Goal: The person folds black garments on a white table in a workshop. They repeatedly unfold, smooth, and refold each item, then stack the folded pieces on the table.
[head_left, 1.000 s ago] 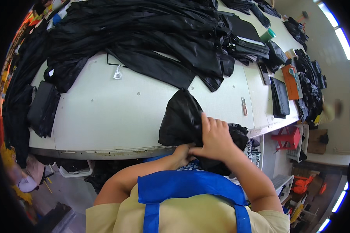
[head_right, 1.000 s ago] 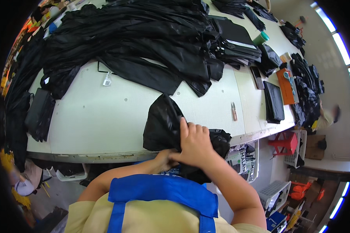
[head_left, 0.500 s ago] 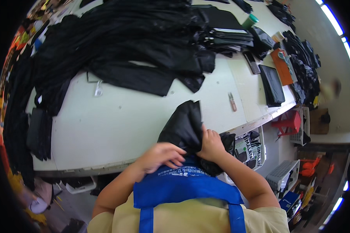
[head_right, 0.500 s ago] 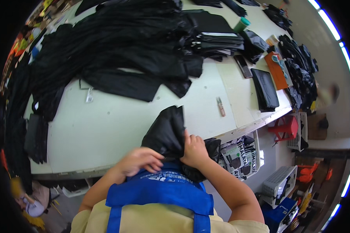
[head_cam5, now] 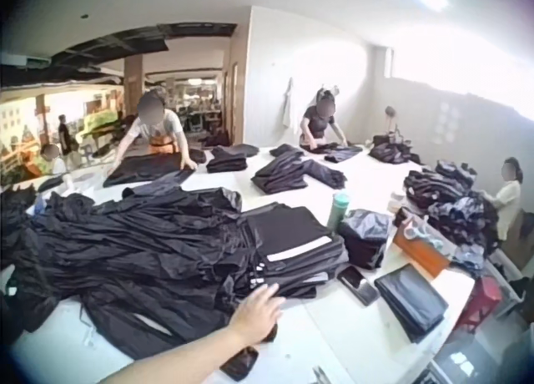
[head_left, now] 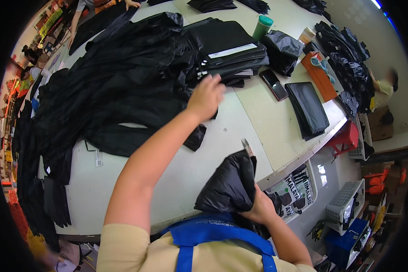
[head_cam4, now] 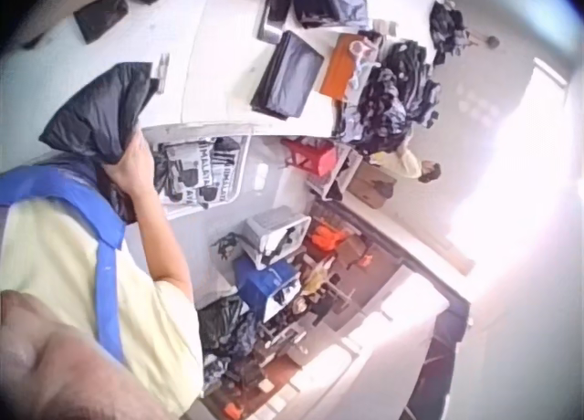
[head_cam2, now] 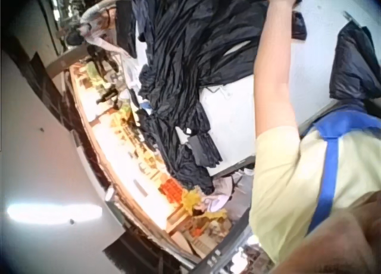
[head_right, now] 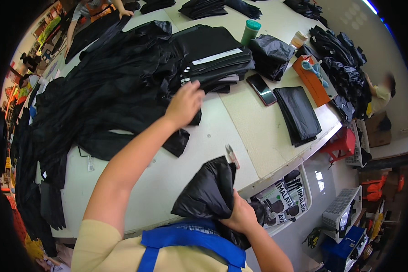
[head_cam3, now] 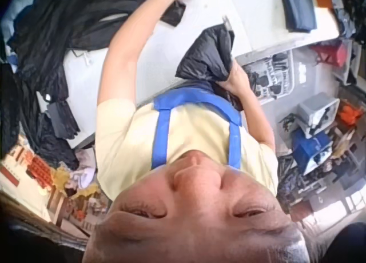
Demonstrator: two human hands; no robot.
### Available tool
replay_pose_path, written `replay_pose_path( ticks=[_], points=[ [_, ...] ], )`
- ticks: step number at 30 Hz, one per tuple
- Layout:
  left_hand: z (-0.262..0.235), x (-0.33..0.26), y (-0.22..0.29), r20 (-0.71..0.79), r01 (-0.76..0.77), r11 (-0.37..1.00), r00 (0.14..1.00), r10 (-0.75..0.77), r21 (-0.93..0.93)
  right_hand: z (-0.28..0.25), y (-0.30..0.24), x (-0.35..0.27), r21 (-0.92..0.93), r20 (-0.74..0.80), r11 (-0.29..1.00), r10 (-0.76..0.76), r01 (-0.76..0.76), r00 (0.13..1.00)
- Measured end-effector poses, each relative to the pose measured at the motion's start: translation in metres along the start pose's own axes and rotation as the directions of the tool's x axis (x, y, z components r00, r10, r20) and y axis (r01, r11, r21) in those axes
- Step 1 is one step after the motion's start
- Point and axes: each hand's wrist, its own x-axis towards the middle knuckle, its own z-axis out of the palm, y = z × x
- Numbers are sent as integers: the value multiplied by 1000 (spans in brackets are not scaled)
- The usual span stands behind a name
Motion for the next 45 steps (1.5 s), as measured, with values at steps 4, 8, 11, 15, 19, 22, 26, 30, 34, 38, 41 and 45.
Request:
replay_pose_path(
  ticks=[4,8,11,15,19,22,26,30,34,38,41,45],
  points=[
    [37,84,-75,-243,325,913,933,-266,248,-17,18,3,100,-48,994,42,-37,998],
    [35,116,-90,-42,429,857,899,-436,286,-11,39,-3,176,-98,979,124,-106,987],
    [9,114,-94,-281,67,980,959,-12,187,-12,55,5,253,-165,966,100,-56,981],
    [-58,54,-15,-322,-244,968,923,212,-61,-32,58,8,390,-362,917,234,-81,902],
    [-119,-110,36,-97,-337,937,934,345,89,-59,47,14,387,-517,922,218,-1,828],
    [-129,-230,78,9,-124,979,992,124,160,-73,18,11,307,-559,951,220,-47,800],
    [-110,-374,109,194,241,963,945,-262,123,-64,-32,21,208,-485,978,109,-6,868],
    [-108,-416,139,372,462,883,807,-458,86,-12,-78,41,-98,-228,992,-106,85,968],
    [-95,-384,131,68,511,842,847,-527,172,47,-97,61,-202,80,965,-152,165,985],
    [-76,-388,100,117,379,885,899,-421,271,70,-101,60,-260,75,949,-166,180,983],
    [-81,-396,86,326,297,940,883,-337,166,73,-88,59,-279,68,923,-255,264,965],
    [-95,-380,81,181,599,796,777,-603,84,62,-89,53,-411,369,636,-539,653,757]
  ],
)
